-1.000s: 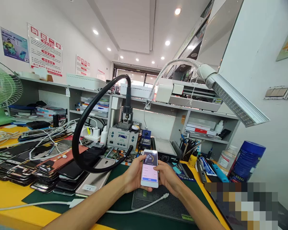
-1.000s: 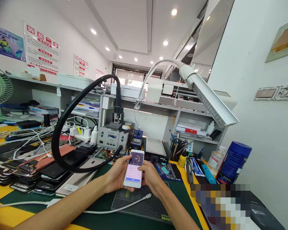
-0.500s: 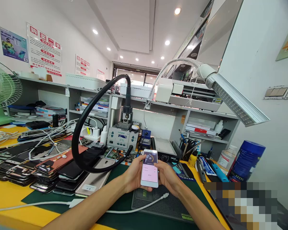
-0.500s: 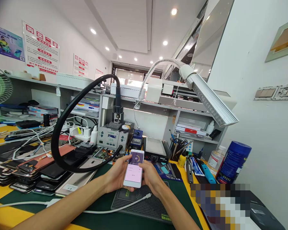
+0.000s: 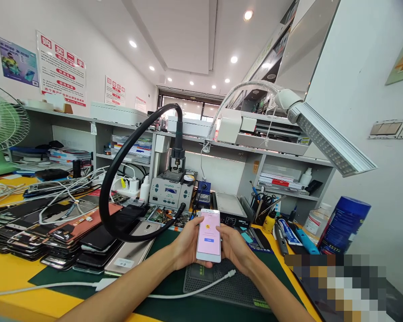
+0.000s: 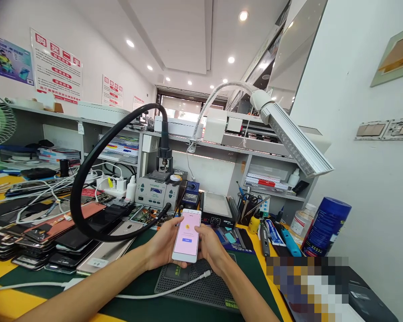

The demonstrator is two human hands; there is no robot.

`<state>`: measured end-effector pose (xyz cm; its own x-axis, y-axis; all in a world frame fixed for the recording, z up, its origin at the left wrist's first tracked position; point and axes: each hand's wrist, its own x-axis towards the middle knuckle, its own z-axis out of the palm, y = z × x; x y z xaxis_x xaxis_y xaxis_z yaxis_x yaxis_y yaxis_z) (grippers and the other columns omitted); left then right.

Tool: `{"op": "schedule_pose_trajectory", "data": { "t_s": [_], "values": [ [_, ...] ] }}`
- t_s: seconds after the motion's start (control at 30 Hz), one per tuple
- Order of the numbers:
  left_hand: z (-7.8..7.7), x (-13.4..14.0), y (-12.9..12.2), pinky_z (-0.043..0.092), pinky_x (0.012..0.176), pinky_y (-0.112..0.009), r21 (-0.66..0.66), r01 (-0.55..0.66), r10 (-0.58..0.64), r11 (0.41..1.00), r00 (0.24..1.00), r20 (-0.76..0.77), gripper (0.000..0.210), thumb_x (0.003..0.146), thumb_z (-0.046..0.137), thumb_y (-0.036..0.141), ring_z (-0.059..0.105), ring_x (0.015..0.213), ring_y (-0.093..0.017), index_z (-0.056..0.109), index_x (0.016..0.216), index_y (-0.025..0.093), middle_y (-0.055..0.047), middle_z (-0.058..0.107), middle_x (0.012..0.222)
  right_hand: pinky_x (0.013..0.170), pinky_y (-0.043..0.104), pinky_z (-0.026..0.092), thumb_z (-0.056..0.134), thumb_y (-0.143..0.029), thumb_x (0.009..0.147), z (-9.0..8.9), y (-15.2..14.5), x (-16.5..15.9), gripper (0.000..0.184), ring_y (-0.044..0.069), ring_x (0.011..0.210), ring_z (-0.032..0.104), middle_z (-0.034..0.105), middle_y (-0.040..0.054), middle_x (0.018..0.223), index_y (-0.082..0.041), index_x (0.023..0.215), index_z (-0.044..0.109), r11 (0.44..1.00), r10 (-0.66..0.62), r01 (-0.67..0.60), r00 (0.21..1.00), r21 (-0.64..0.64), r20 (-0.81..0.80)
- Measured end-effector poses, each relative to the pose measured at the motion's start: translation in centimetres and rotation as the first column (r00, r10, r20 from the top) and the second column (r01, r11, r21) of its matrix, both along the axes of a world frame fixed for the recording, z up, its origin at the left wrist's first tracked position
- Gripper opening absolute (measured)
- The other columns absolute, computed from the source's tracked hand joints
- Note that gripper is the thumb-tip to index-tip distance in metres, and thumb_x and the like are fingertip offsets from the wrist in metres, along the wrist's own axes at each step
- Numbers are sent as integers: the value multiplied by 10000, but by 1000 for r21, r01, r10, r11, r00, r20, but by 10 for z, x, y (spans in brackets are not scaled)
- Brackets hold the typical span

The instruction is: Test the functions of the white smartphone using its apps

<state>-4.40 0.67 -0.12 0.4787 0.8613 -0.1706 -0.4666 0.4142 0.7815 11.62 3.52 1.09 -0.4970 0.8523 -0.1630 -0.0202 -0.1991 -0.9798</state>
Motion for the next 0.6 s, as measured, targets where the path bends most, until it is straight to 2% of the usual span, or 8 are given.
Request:
{"op": "schedule_pose_trajectory", "data": {
  "t_s": [0.17,0.3,0.4,0.6],
  "values": [
    [-1,0,1,552,481,-362,5,5,-5,1000,1000,-6,575,854,419,631,655,711,-264,600,1165,182,-108,645,859,650,356,523,584,-213,753,3,-3,1,434,283,905,671,702,105,995,-181,1184,541,997,32,-37,998,72,58],
    [-1,0,1,550,480,-359,8,0,0,1000,1000,-19,588,856,402,638,654,714,-266,605,1170,184,-108,642,852,656,354,526,599,-163,694,-2,0,2,500,283,906,676,704,99,1011,-181,1191,540,994,40,-47,997,101,67],
    [-1,-1,1,549,477,-364,3,-5,5,1000,1000,-18,590,855,405,639,655,712,-268,608,1177,188,-103,640,859,659,361,528,620,-177,698,-4,1,3,517,290,912,678,708,99,1020,-189,1207,532,993,42,-50,997,107,72],
    [1,0,0,548,474,-368,7,8,-8,1000,1000,4,577,862,404,624,661,709,-270,594,1185,186,-120,660,901,676,359,525,572,-324,807,3,-4,1,395,264,901,666,709,95,983,-195,1180,563,998,38,-37,999,44,-24]
  ]
}}
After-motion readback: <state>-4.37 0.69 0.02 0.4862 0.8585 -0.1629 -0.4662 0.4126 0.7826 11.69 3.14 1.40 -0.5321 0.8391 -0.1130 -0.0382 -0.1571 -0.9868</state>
